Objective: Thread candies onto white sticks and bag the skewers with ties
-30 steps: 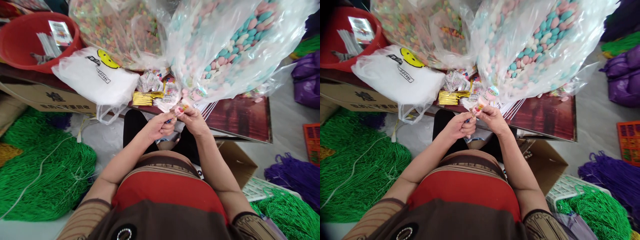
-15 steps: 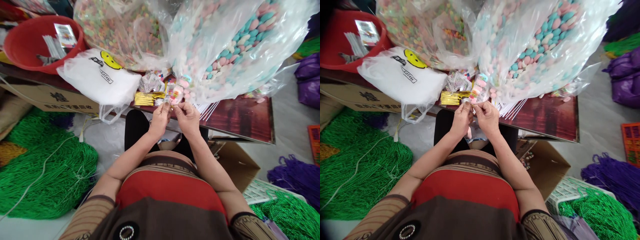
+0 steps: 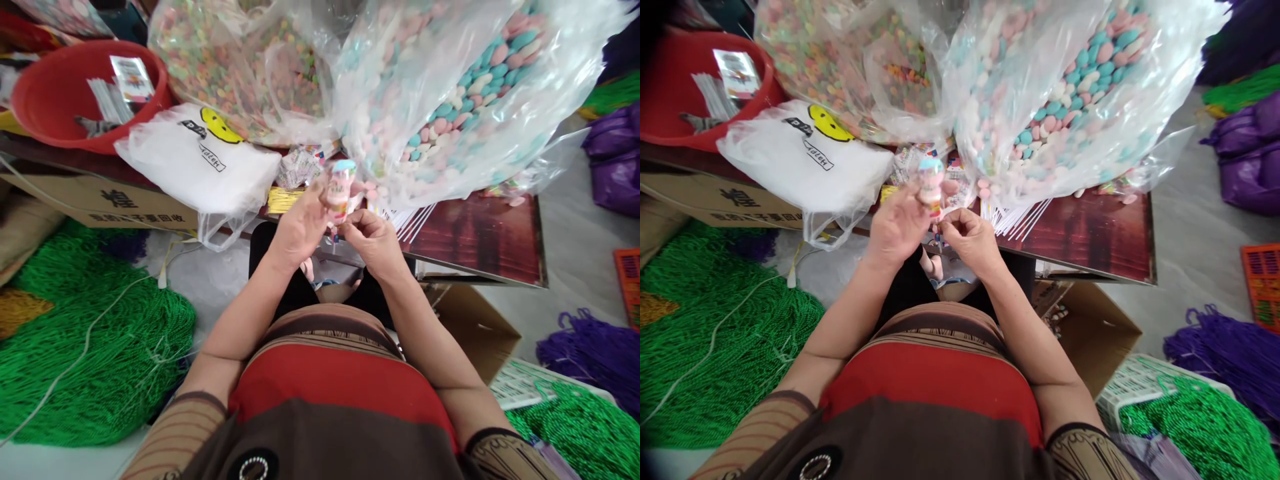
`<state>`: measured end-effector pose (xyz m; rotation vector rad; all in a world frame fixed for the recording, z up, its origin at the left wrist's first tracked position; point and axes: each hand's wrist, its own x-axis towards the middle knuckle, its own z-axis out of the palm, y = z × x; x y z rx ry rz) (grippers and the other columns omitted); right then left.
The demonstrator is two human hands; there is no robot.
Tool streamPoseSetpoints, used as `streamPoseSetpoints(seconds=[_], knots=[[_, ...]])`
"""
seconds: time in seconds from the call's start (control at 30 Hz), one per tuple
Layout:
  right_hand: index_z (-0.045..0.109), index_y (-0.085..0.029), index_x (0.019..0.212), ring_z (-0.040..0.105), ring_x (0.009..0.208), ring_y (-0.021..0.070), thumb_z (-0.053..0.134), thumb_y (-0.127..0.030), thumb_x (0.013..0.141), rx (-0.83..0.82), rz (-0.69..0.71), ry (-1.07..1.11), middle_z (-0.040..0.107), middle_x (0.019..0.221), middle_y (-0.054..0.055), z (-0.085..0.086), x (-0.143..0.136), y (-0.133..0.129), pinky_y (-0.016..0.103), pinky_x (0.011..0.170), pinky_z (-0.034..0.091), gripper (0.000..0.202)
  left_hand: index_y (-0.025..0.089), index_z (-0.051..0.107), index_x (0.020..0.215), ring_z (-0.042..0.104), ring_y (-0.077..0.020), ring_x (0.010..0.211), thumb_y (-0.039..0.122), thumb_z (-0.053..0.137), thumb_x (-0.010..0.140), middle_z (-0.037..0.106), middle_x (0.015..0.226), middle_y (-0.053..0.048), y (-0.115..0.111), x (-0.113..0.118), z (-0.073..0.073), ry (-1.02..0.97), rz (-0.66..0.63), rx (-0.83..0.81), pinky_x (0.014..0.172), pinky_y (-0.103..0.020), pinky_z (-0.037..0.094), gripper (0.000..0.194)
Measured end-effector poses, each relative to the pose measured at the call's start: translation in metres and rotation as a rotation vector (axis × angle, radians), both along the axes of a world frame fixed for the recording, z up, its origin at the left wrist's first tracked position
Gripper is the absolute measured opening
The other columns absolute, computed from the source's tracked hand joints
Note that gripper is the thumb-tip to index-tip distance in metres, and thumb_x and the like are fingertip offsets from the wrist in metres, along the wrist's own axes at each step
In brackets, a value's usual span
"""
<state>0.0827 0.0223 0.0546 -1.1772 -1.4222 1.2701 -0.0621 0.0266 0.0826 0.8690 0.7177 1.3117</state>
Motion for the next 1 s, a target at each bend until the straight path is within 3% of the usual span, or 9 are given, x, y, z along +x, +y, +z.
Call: streamPoseSetpoints(seconds=[0.1, 0.23, 0.33, 0.47, 0.57, 0.7, 0.8, 0.93, 1.0], knots=[[0.062, -0.021, 0.073, 0.05, 0.061, 0.0094, 0.068, -0.027, 0.083, 0.04, -0.107, -0.019, 0.058, 0.065, -0.005, 0.004, 0.002, 0.005, 0.025, 0.062, 0.042, 0.014, 0.02, 0.077, 0.106, 0.074, -0.0242, 0.1, 0.061, 0.023, 0.105, 0.07, 0.07, -0.005, -0.012, -0.011, 0.015, -0.029, 0.045, 0.087, 0.088, -0.04, 0.06, 0.068], [0.062, -0.023, 0.078, 0.052, 0.059, 0.0111, 0.067, -0.033, 0.088, 0.124, -0.212, -0.006, 0.06, 0.067, -0.003, 0.018, 0.005, 0.007, 0.026, 0.059, 0.045, 0.015, 0.016, 0.076, 0.07, 0.068, -0.0203, 0.069, 0.084, 0.03, 0.093, 0.064, 0.055, -0.007, -0.032, -0.015, 0.006, 0.337, -0.115, 0.134, 0.072, -0.034, 0.057, 0.085], [0.064, -0.024, 0.082, 0.055, 0.062, 0.0126, 0.065, -0.034, 0.091, 0.156, -0.157, -0.019, 0.064, 0.071, -0.001, 0.028, 0.004, -0.003, 0.028, 0.06, 0.047, 0.014, 0.013, 0.078, 0.084, 0.056, -0.0126, 0.052, 0.087, 0.028, 0.09, 0.064, 0.055, -0.005, -0.03, -0.01, -0.005, 0.447, -0.159, -0.049, 0.055, -0.025, 0.047, 0.09], [0.064, -0.021, 0.077, 0.055, 0.064, 0.0116, 0.065, -0.026, 0.085, 0.184, -0.059, -0.101, 0.064, 0.071, -0.002, 0.028, 0.004, -0.015, 0.027, 0.064, 0.046, 0.009, 0.014, 0.076, 0.092, 0.038, -0.0098, 0.039, 0.087, 0.014, 0.091, 0.045, 0.042, 0.002, -0.016, -0.01, 0.001, 0.26, -0.055, -0.182, 0.045, -0.023, 0.037, 0.096], [0.064, -0.02, 0.075, 0.053, 0.064, 0.0113, 0.065, -0.025, 0.085, 0.144, -0.052, -0.133, 0.063, 0.069, -0.002, 0.023, 0.008, -0.014, 0.027, 0.063, 0.043, 0.01, 0.015, 0.075, 0.079, 0.032, -0.0093, 0.035, 0.088, 0.018, 0.09, 0.035, 0.036, 0.003, -0.019, -0.015, 0.006, 0.27, -0.111, -0.149, 0.042, -0.023, 0.031, 0.093], [0.066, -0.02, 0.078, 0.052, 0.064, 0.0121, 0.067, -0.03, 0.088, 0.141, -0.08, -0.1, 0.063, 0.07, -0.002, 0.026, 0.018, -0.011, 0.028, 0.064, 0.044, 0.014, 0.014, 0.071, 0.065, 0.036, -0.0075, 0.035, 0.085, 0.037, 0.09, 0.038, 0.037, 0.003, -0.029, -0.015, -0.008, 0.547, -0.334, -0.155, 0.043, -0.022, 0.032, 0.083], [0.068, -0.022, 0.077, 0.058, 0.074, 0.0145, 0.068, -0.032, 0.09, 0.229, -0.024, -0.048, 0.065, 0.077, 0.0, 0.028, 0.025, -0.016, 0.03, 0.074, 0.048, 0.017, 0.016, 0.061, 0.057, 0.035, -0.007, 0.037, 0.085, 0.041, 0.088, 0.04, 0.04, 0.003, -0.027, -0.006, -0.02, 0.597, -0.264, -0.182, 0.041, -0.022, 0.028, 0.079], [0.069, -0.024, 0.072, 0.06, 0.076, 0.0154, 0.074, -0.045, 0.088, 0.114, 0.023, 0.08, 0.065, 0.076, -0.001, 0.017, 0.037, -0.025, 0.031, 0.08, 0.049, 0.027, 0.017, 0.073, 0.088, 0.035, -0.0056, 0.04, 0.07, 0.065, 0.085, 0.046, 0.049, 0.007, -0.024, 0.007, -0.019, 0.43, -0.132, -0.178, 0.042, -0.019, 0.03, 0.054], [0.068, -0.023, 0.072, 0.06, 0.076, 0.0154, 0.078, -0.052, 0.082, -0.018, -0.018, 0.207, 0.066, 0.077, -0.001, 0.007, 0.045, -0.028, 0.031, 0.08, 0.05, 0.032, 0.02, 0.076, 0.105, 0.045, -0.0063, 0.045, 0.054, 0.076, 0.083, 0.058, 0.057, 0.005, -0.025, 0.012, -0.016, 0.446, -0.189, -0.094, 0.048, -0.019, 0.039, 0.04]])
